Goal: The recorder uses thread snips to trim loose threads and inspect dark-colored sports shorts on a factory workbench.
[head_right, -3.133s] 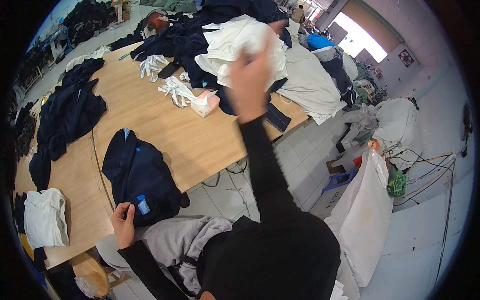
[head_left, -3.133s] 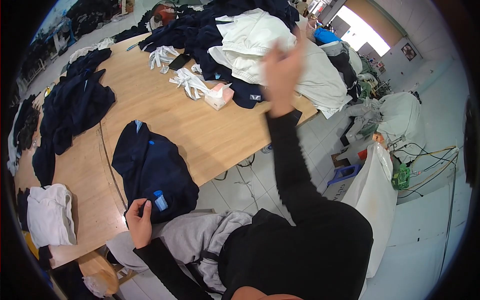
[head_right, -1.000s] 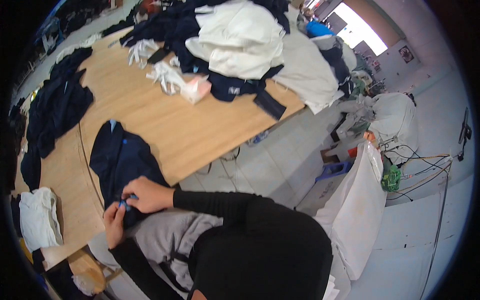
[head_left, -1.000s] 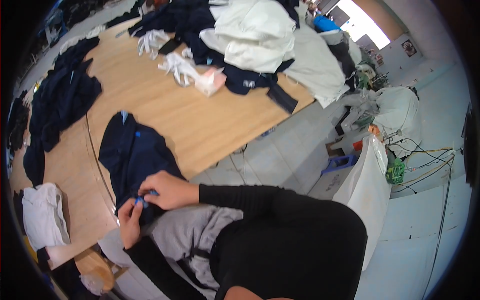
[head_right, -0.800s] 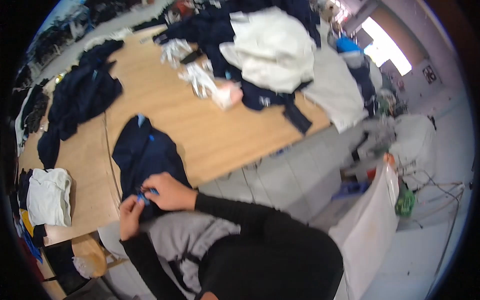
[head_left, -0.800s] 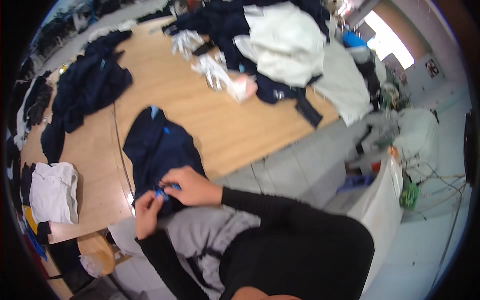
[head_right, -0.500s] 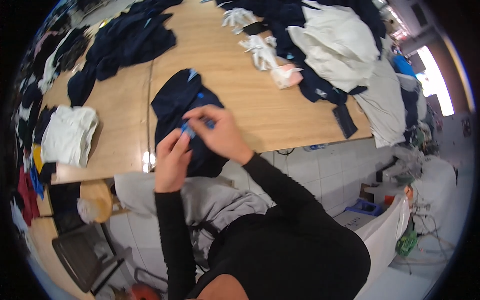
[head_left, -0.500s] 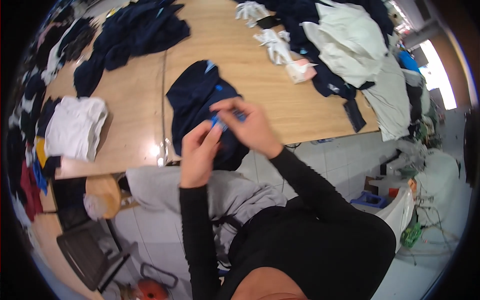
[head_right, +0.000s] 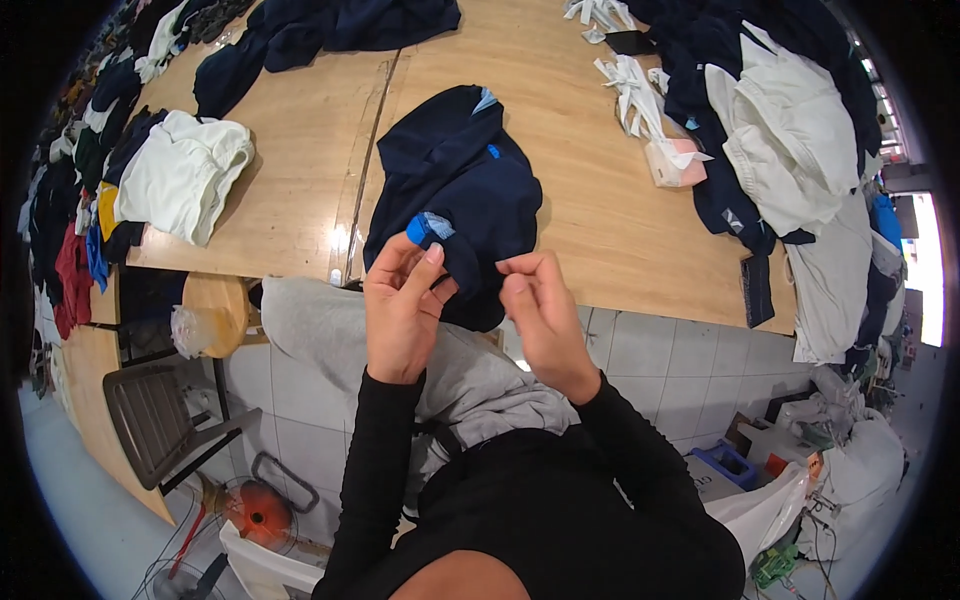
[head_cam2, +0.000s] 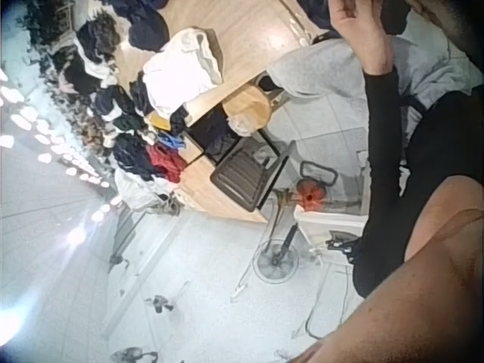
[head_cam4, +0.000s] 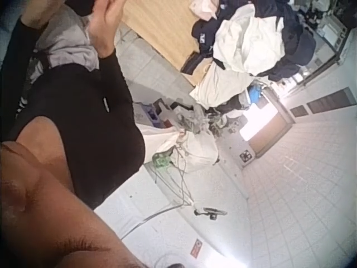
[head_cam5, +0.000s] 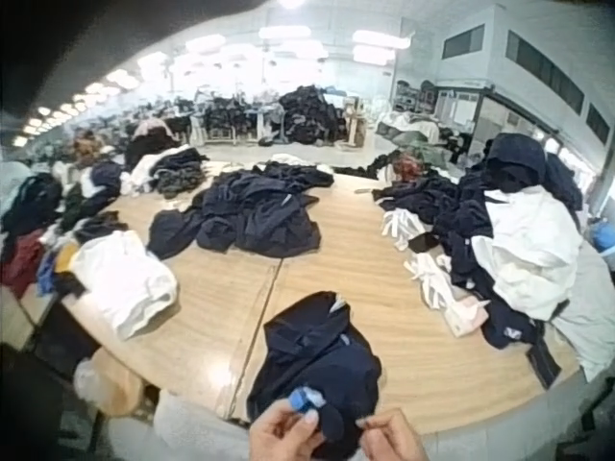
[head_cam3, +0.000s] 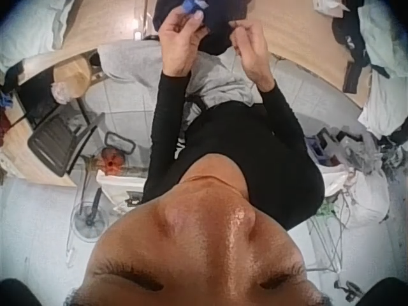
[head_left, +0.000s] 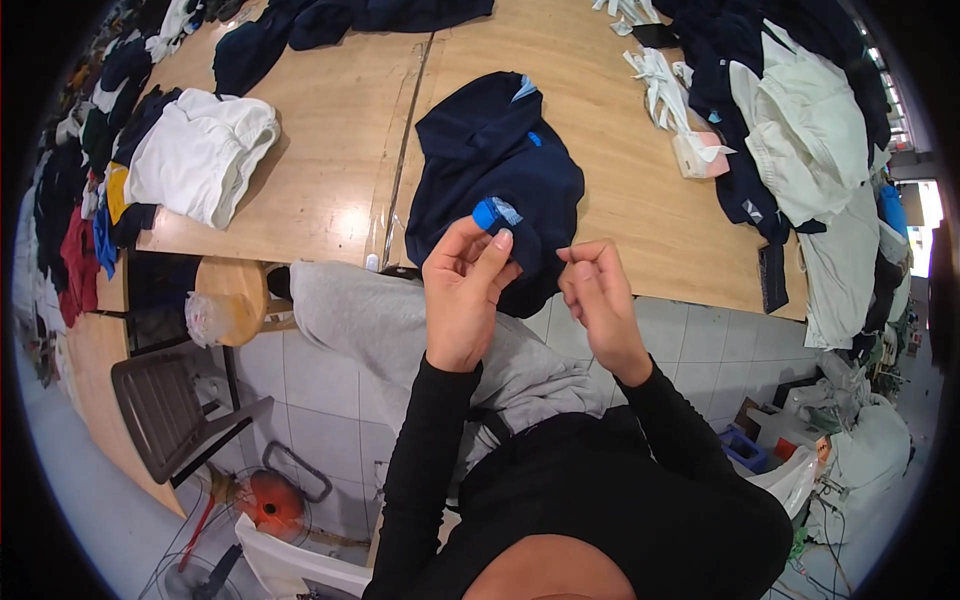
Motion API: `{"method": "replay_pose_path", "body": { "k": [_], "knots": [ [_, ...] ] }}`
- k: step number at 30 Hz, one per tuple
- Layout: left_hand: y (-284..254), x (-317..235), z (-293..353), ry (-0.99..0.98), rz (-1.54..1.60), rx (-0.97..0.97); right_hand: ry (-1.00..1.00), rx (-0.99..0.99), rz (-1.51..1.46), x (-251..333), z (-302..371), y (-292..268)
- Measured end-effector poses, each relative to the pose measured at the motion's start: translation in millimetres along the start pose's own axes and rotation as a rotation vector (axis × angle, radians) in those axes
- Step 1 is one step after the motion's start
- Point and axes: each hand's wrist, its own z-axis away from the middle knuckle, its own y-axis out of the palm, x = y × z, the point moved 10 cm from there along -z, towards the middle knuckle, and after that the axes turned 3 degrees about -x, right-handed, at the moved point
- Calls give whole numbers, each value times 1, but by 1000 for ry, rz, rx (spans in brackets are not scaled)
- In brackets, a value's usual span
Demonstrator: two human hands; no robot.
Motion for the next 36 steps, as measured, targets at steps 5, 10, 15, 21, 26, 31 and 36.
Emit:
{"method": "replay_pose_path", "body": {
  "k": [5, 10, 15, 21, 26, 31, 36],
  "knots": [
    [-1, -16, 4, 47, 46, -59, -104, 12, 50, -6, -6, 22],
    [-11, -19, 8, 72, 24, -12, -225, 3, 122, -2, -11, 29],
    [-13, -22, 9, 71, -18, 9, -276, 0, 193, 5, -15, 30],
    [-14, -27, 11, 89, -72, 38, -249, 26, 165, 11, -16, 37],
    [-16, -27, 12, 94, -110, 25, -266, 31, 147, 12, -18, 36],
    [-18, -31, 13, 112, -147, 16, -181, 49, 117, 7, -18, 37],
    [-20, -33, 8, 137, 0, 9, -84, 17, -77, -3, -23, 28]
  ]
}}
